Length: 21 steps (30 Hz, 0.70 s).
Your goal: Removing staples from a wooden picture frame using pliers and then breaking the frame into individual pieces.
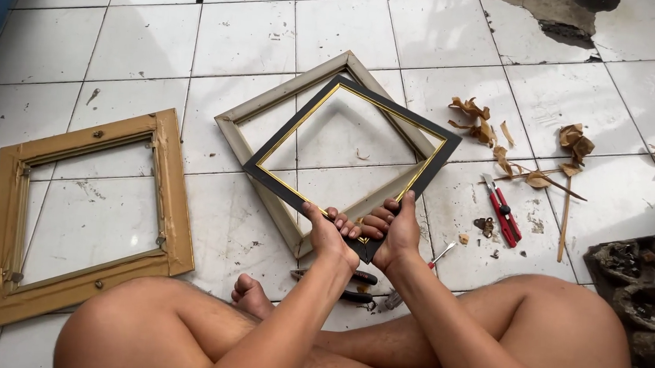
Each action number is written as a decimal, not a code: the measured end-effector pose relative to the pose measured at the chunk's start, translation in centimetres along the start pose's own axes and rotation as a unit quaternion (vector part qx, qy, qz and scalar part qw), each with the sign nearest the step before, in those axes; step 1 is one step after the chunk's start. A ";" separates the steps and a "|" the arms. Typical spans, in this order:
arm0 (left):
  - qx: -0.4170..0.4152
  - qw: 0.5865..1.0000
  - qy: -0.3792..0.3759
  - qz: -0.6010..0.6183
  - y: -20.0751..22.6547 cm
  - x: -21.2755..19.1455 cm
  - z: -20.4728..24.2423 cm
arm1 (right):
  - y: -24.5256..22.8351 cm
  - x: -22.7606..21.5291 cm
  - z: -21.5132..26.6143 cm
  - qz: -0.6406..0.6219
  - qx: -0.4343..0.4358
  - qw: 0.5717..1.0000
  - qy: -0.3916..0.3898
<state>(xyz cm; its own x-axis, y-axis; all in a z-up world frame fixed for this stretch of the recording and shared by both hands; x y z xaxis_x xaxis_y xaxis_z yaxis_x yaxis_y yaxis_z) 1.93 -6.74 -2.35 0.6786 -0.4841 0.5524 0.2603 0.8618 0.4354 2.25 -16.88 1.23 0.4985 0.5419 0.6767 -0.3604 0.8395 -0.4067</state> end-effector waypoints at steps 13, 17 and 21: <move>-0.014 0.998 -0.048 -0.041 2.9 1.3 -0.3 | -2.0 0.3 1.3 0.118 -0.070 0.990 0.020; -0.048 0.990 -0.123 -0.051 5.4 2.8 -0.1 | -4.1 0.1 2.1 0.197 -0.097 0.975 0.023; -0.077 0.974 -0.190 0.097 3.4 3.3 1.0 | -4.1 -1.1 0.4 0.104 -0.097 0.990 -0.017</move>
<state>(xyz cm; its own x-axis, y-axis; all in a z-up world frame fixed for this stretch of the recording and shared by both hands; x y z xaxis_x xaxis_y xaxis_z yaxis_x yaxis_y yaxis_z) 4.36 -5.59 1.65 0.4300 -0.3056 0.8495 0.2728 0.9410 0.2004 2.90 -20.95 2.44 0.4017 0.7043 0.5853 -0.2925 0.7043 -0.6468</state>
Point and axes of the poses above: each hand's wrist, its own z-axis away from the middle knuckle, its own x-axis out of the palm, y = z × x, the point moved 6 cm from there along -z, towards the middle knuckle, and after that the axes turned 2 degrees about x, right-handed, at the moved point
